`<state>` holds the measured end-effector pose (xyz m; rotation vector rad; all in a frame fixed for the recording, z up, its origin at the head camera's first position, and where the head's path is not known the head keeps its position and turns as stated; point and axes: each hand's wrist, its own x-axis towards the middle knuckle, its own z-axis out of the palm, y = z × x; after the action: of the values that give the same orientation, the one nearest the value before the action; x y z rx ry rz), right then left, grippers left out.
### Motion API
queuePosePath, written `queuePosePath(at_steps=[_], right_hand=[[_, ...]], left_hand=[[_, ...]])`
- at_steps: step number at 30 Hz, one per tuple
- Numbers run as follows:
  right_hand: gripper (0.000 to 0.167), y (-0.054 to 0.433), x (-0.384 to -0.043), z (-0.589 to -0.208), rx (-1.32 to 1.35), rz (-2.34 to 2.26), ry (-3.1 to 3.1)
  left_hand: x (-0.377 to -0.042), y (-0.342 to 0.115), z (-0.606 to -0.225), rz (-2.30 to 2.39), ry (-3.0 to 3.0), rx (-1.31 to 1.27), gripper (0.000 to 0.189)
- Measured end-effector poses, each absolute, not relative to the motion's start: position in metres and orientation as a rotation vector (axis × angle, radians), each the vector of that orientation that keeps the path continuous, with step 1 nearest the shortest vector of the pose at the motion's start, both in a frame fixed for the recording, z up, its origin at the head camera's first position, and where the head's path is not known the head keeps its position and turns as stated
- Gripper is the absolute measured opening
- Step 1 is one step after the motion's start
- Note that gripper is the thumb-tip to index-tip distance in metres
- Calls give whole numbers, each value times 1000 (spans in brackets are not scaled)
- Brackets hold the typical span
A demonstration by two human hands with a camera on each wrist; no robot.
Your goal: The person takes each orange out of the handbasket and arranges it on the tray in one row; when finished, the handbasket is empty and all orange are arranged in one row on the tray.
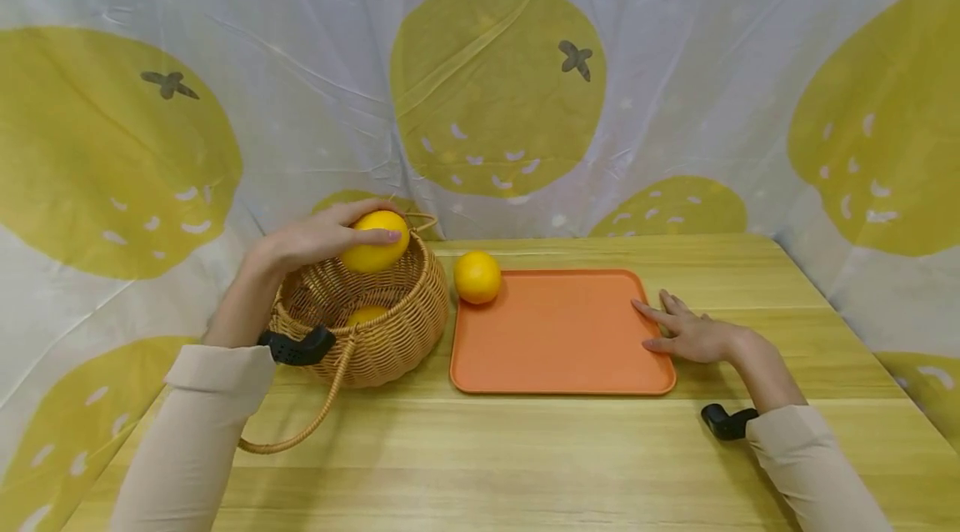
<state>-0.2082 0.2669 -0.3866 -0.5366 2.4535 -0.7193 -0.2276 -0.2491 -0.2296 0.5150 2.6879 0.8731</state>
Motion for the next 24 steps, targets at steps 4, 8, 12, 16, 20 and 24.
queuePosePath(at_steps=[4,8,12,16,20,24], right_hand=[[86,267,-208,-386,-535,-719,2460],[87,268,-209,-388,-534,-709,2463],[87,270,-209,-389,-530,-706,2464],[86,270,-209,-389,-532,-704,2462],[86,269,-210,-389,-536,-705,2458],[86,266,-210,-389,-537,-706,2454]], left_hand=[[-207,-231,-232,1011,2804,398,54],[-183,-215,-238,1068,2847,346,59],[-163,-193,-249,1079,2904,373,59],[-147,-171,-256,1156,2930,363,59],[-134,-153,-258,1261,2915,359,60],[-127,-136,-265,1329,2875,383,59]])
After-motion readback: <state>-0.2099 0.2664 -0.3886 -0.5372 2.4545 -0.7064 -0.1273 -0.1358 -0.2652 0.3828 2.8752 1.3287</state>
